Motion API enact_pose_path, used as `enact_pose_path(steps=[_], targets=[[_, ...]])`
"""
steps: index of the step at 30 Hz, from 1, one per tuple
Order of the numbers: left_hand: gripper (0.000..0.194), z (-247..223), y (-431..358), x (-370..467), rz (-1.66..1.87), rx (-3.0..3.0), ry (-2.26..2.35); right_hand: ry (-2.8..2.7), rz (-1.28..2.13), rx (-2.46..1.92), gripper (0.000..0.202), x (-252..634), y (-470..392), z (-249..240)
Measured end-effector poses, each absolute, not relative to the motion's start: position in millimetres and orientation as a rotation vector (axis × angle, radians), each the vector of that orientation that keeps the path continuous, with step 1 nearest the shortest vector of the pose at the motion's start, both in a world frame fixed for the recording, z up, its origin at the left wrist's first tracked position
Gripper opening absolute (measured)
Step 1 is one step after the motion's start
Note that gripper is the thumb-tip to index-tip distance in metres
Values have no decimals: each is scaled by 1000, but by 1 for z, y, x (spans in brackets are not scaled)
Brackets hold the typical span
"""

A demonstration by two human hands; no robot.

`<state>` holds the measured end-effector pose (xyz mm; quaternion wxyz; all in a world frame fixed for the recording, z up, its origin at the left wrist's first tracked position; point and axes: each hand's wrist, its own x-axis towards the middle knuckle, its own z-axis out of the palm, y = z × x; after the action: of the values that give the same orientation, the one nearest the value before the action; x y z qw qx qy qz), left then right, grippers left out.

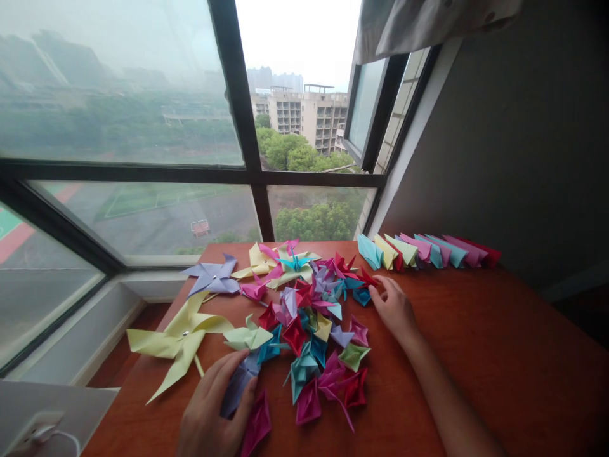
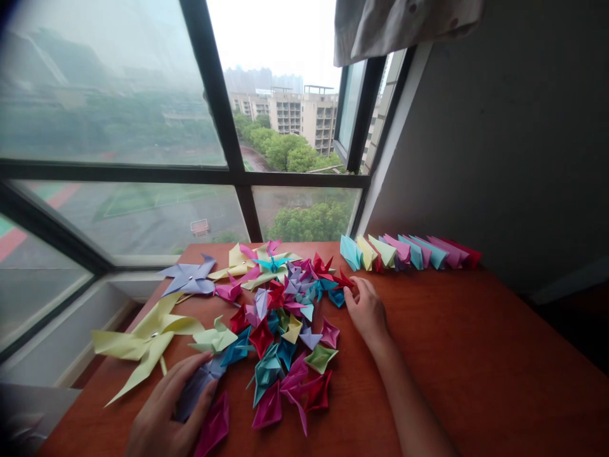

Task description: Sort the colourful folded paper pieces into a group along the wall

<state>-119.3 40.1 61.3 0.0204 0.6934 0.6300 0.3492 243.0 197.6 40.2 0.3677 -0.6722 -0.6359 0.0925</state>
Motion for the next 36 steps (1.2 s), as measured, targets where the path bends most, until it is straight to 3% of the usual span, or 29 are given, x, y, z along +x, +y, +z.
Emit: enact_pose_path(steps=[26,31,36], targets=[[34,118,129,-82,1215,2306,1743,-1800,548,-1293,22,214,184,57],[44,118,98,-86,1118,2395,1787,-1796,478,-1353,23,221,187,58],[51,79,38,-110,886,2471,1909,-1752,358,-1504,24,235,191,54]])
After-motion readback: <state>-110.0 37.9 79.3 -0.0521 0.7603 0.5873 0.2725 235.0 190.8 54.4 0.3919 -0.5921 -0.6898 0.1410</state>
